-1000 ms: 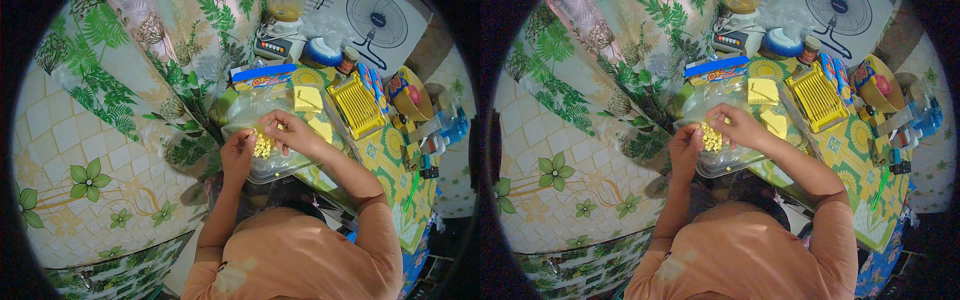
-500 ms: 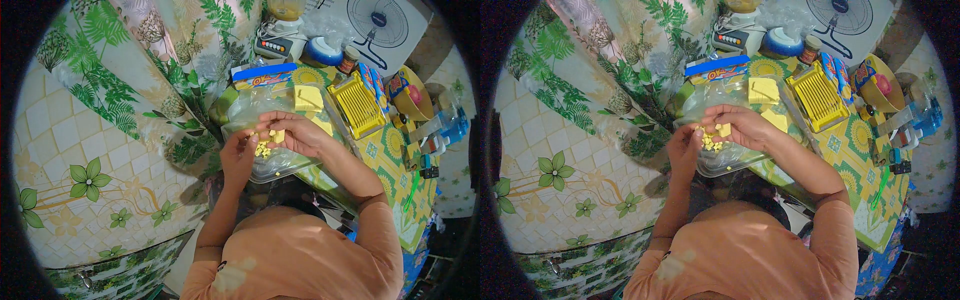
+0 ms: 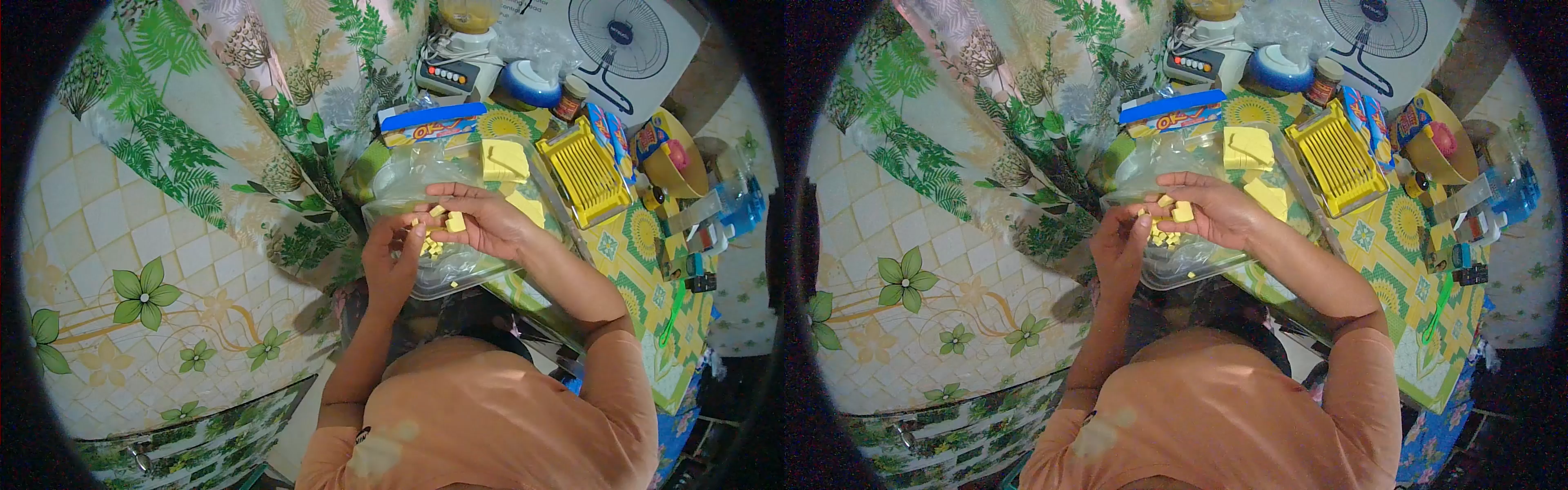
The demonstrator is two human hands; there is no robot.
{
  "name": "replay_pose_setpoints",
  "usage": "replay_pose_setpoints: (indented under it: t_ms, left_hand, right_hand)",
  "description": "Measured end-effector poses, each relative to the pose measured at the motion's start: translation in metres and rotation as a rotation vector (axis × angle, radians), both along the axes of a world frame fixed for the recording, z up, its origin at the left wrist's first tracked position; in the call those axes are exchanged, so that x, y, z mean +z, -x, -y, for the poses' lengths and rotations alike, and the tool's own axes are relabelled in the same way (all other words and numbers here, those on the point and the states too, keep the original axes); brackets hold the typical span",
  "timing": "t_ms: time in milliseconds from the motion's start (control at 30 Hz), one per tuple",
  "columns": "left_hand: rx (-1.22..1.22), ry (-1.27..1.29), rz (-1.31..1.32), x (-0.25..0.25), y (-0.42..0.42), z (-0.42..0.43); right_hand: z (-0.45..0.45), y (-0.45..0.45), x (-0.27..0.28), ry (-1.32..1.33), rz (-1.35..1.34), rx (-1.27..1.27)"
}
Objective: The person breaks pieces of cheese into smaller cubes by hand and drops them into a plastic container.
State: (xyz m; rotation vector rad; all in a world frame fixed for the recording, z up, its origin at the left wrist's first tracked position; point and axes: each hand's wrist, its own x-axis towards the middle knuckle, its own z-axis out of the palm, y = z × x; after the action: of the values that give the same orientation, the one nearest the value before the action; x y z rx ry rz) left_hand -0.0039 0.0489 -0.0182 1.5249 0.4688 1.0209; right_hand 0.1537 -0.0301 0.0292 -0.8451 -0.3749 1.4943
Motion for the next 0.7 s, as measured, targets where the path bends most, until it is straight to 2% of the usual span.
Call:
replay_pose_setpoints:
  t_ms: [133, 467, 700]
  left_hand:
    - [0.045, -0.066, -0.047, 0.006, 0.004, 0.003]
    - [0.042, -0.042, -0.051, 0.002, 0.006, 0.001]
    - [-0.001, 0.032, -0.015, 0.000, 0.005, 0.000]
  right_hand:
    - [0.002, 0.000, -0.002, -0.006, 0.036, 0.020]
    - [0.000, 0.004, -0.005, -0.040, 0.167, 0.080]
    - [0.002, 0.011, -0.003, -0.111, 0.550, 0.047]
